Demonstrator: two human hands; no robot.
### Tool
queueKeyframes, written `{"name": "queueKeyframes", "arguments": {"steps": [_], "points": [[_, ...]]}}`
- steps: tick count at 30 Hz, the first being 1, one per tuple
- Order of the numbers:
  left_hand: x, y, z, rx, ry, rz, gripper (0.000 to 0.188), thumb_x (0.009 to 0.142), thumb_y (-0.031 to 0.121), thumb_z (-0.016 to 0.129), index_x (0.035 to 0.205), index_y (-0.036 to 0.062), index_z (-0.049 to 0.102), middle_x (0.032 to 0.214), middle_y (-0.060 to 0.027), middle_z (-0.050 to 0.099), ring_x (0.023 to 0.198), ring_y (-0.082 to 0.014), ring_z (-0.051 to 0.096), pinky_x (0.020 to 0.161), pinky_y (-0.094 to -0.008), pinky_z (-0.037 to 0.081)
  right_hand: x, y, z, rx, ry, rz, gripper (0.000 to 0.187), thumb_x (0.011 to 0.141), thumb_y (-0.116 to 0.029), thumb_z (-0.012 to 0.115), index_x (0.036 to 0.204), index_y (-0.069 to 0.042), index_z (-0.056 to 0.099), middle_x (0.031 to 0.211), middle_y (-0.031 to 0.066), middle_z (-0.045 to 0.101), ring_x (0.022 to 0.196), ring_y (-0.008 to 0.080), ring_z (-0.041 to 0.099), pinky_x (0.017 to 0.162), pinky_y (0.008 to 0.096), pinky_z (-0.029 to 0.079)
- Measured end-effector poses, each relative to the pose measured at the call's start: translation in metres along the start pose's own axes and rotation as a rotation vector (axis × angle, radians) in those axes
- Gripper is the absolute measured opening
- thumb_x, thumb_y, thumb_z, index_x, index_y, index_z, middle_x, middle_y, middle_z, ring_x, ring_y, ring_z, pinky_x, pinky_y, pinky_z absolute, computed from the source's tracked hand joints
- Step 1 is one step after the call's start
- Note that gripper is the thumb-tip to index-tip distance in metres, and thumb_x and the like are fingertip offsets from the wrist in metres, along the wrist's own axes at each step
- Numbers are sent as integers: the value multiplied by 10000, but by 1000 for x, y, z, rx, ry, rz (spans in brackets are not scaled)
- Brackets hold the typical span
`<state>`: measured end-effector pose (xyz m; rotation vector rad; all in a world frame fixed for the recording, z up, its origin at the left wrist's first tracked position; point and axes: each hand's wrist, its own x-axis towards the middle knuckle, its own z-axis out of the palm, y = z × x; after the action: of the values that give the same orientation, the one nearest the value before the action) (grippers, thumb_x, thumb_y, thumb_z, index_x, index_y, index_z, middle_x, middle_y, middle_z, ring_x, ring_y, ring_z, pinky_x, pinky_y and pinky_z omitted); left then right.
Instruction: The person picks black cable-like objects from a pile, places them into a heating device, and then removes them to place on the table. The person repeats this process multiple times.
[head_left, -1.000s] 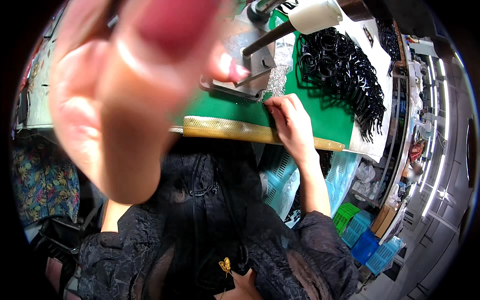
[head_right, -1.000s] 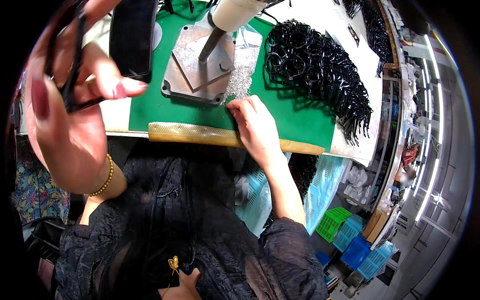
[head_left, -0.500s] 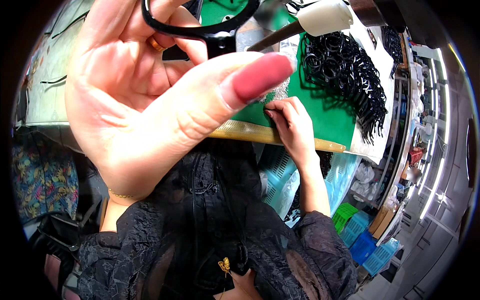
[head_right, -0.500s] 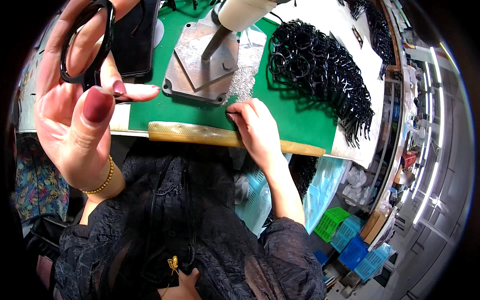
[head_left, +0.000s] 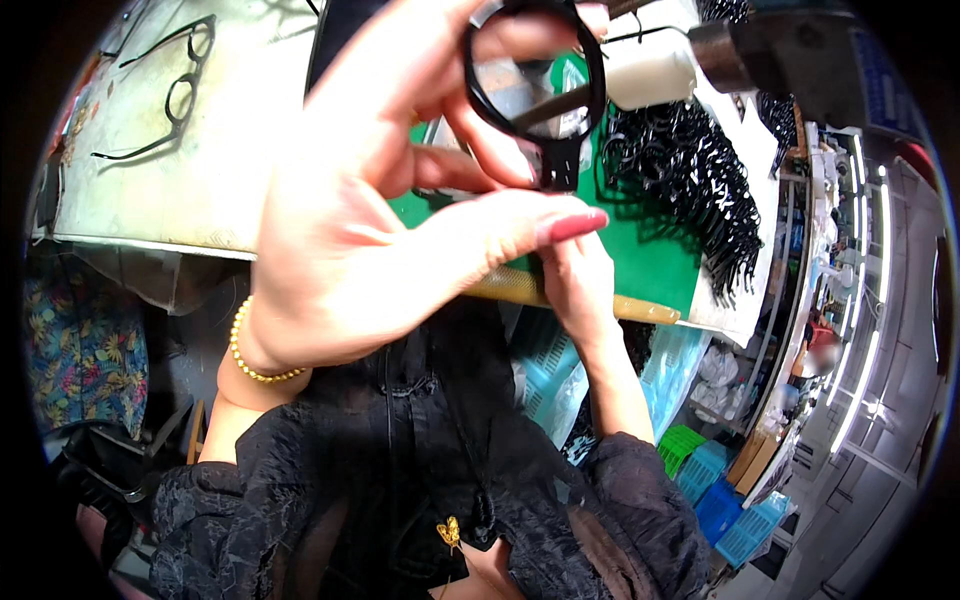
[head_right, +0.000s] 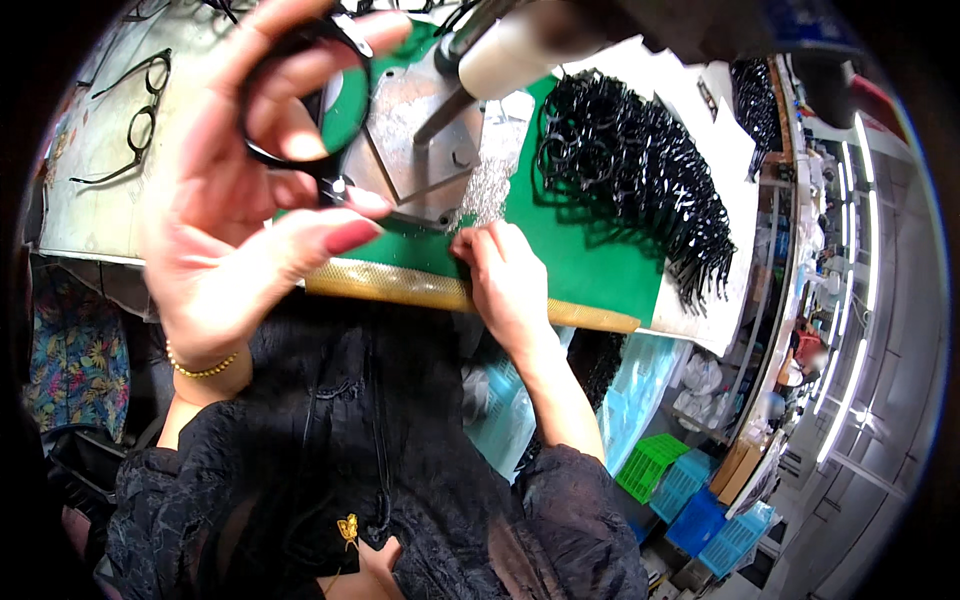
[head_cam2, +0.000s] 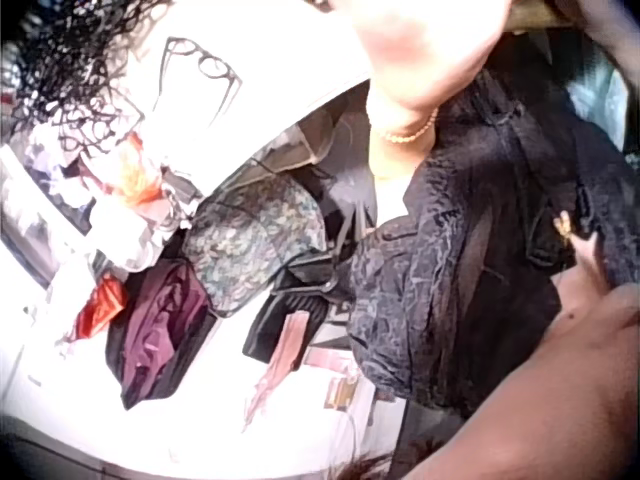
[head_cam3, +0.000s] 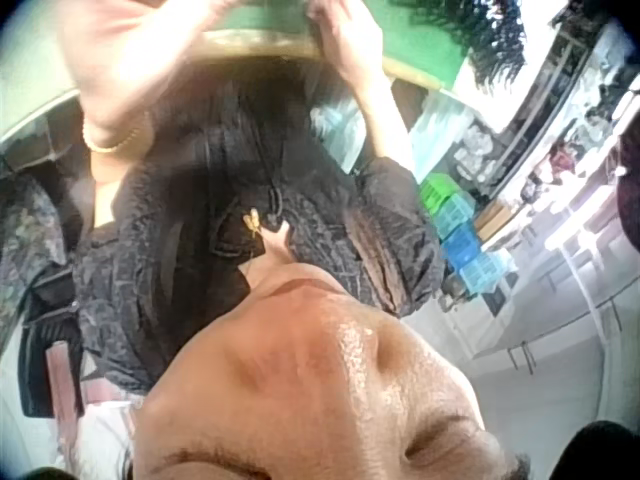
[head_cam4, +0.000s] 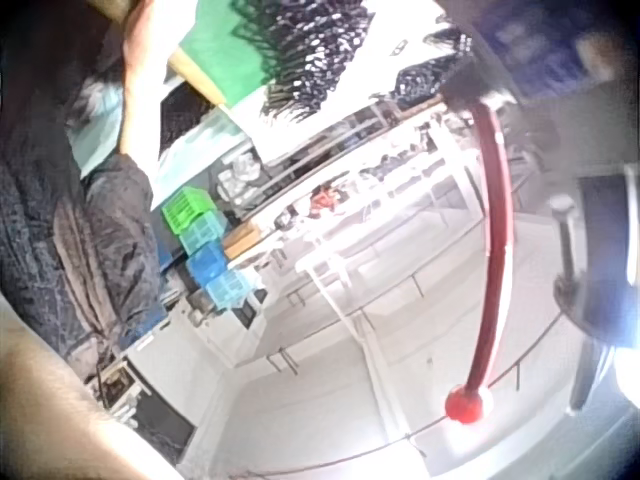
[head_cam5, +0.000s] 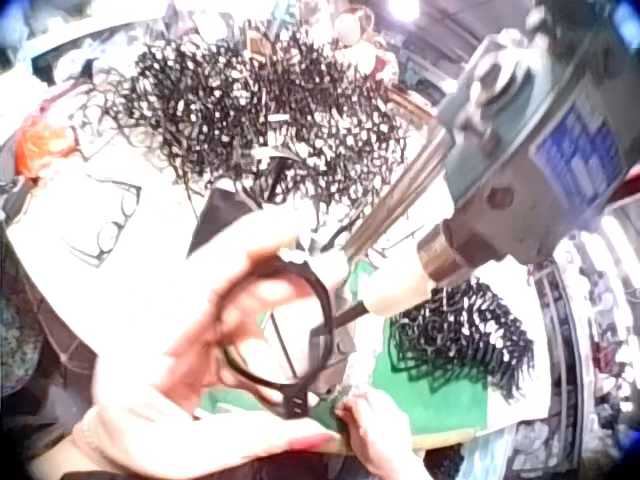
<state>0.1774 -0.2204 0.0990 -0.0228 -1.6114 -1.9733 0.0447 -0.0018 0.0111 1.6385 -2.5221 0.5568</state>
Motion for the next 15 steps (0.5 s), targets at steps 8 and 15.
{"name": "queueKeyframes", "arguments": {"steps": [8, 15], "points": [[1, -12, 10, -64, 4, -30, 886, 793, -135, 723, 1550, 20, 290, 1450, -169, 531, 899, -46, 595, 745, -178, 546, 80, -55, -82, 1043, 46, 17, 81, 1010, -56, 579, 1061, -9, 537, 965, 19, 569, 846, 70, 518, 790, 205, 440], [0, -13, 6, 85, 20, 33, 839, 825, -85, 737, 1543, 2, 313, 1401, -173, 570, 848, -47, 619, 696, -173, 547, 93, -68, -88, 939, 104, 62, 71, 988, -14, 607, 1043, 12, 572, 943, 24, 622, 832, 53, 564, 735, 190, 471]]}}
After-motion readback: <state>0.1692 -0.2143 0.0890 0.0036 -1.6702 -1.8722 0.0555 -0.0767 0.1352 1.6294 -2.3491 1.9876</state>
